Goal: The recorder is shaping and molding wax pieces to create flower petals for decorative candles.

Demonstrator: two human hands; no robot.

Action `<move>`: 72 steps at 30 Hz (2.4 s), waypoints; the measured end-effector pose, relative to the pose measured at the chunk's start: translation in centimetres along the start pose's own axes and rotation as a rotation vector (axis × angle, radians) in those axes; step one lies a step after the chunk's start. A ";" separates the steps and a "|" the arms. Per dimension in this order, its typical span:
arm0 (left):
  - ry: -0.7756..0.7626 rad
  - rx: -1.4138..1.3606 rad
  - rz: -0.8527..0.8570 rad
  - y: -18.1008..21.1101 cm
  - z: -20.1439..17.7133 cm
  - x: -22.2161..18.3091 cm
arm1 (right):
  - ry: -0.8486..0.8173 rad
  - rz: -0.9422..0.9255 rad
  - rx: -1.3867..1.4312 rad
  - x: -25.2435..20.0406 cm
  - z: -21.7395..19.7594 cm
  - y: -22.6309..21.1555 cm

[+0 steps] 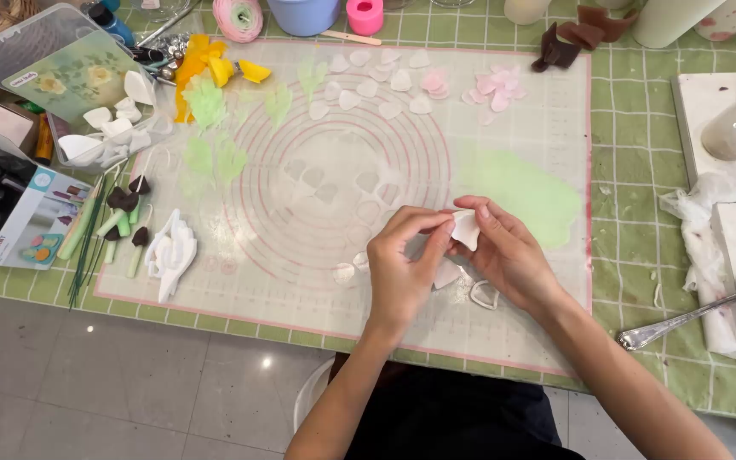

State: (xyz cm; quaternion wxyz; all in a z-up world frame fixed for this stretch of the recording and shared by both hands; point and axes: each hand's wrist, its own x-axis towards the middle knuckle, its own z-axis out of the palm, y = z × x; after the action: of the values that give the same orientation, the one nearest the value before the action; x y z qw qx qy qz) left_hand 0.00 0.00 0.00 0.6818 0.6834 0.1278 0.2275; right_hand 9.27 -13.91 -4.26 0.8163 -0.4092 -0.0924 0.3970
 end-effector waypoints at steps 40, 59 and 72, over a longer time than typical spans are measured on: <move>0.131 0.584 0.568 -1.0 0.2 -0.1 | -0.018 0.012 0.312 0.4 -2.6 2.4; -0.060 0.359 0.425 -0.7 -0.3 0.2 | 0.026 0.005 0.336 0.3 -3.1 2.8; 0.051 -0.132 0.063 -3.7 -7.3 11.6 | 0.104 0.088 0.401 0.2 -1.5 1.1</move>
State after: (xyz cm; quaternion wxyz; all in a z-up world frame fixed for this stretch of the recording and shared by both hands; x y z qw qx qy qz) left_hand 7.01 12.18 -2.28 0.7145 0.6346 0.1082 0.2741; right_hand 9.49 -14.30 -6.07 0.8670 -0.2623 0.0487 0.4209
